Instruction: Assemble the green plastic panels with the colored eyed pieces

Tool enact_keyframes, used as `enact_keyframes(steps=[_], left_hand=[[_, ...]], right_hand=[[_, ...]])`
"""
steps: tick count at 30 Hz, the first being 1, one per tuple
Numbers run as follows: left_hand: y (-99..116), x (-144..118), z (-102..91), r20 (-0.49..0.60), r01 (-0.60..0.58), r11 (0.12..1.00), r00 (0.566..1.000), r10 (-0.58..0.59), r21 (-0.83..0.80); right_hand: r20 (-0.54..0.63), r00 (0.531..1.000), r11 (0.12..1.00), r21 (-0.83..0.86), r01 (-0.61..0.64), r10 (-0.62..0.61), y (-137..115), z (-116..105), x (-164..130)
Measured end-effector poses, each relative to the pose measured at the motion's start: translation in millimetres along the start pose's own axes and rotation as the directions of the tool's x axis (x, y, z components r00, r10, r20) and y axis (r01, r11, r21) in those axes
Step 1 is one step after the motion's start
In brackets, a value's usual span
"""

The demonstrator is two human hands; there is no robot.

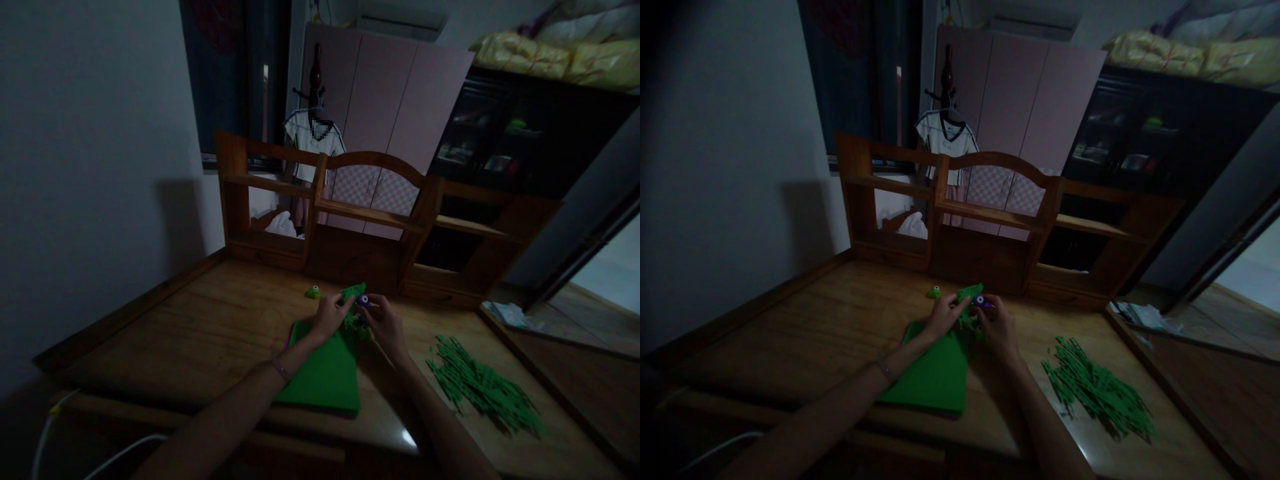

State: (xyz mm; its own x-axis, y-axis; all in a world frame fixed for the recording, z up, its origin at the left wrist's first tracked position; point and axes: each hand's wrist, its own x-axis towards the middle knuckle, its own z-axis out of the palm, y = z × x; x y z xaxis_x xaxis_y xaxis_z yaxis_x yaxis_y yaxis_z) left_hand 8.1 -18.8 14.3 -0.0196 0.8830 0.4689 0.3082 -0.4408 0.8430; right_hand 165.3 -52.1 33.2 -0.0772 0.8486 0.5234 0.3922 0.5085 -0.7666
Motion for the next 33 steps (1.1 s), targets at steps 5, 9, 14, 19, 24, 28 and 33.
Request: enact_keyframes(steps=[5, 9, 14, 19, 24, 28, 33], left_hand=[[4.3, 0.8, -1.7, 0.058, 0.091, 0.991, 0.995, -0.085, -0.103], [4.6, 2.7, -1.5, 0.125, 0.149, 0.969, 0.984, -0.126, -0.197], [4.5, 3.8, -2.1, 0.166, 0.164, 0.959, 0.978, -0.127, -0.232], [3.9, 3.0, -2.5, 0.198, 0.146, 0.967, 0.975, -0.105, -0.207], [-0.5, 2.9, -2.0, 0.258, 0.135, 0.971, 0.963, -0.081, -0.196], [-3.7, 4.3, -2.1, 0.321, 0.127, 0.962, 0.946, -0.044, -0.243], [-5.6, 4.6, -1.8, 0.403, 0.213, 0.922, 0.912, -0.069, -0.324]], right_hand=[[0.029, 0.999, 0.985, 0.167, -0.034, 0.029, -1.0, 1.2, 1.6], [0.025, 0.993, 0.943, 0.310, -0.119, 0.117, 7.2, 1.2, 6.7], [0.115, 0.957, 0.853, 0.433, -0.290, 0.267, 16.1, -0.1, 10.1], [0.199, 0.926, 0.859, 0.350, -0.374, 0.321, 16.9, 0.4, 8.1], [0.201, 0.919, 0.861, 0.326, -0.390, 0.340, 23.3, 0.4, 8.7], [0.222, 0.918, 0.856, 0.341, -0.389, 0.329, 23.7, -1.5, 9.3], [0.256, 0.904, 0.839, 0.351, -0.416, 0.341, 15.2, -5.1, 8.2]])
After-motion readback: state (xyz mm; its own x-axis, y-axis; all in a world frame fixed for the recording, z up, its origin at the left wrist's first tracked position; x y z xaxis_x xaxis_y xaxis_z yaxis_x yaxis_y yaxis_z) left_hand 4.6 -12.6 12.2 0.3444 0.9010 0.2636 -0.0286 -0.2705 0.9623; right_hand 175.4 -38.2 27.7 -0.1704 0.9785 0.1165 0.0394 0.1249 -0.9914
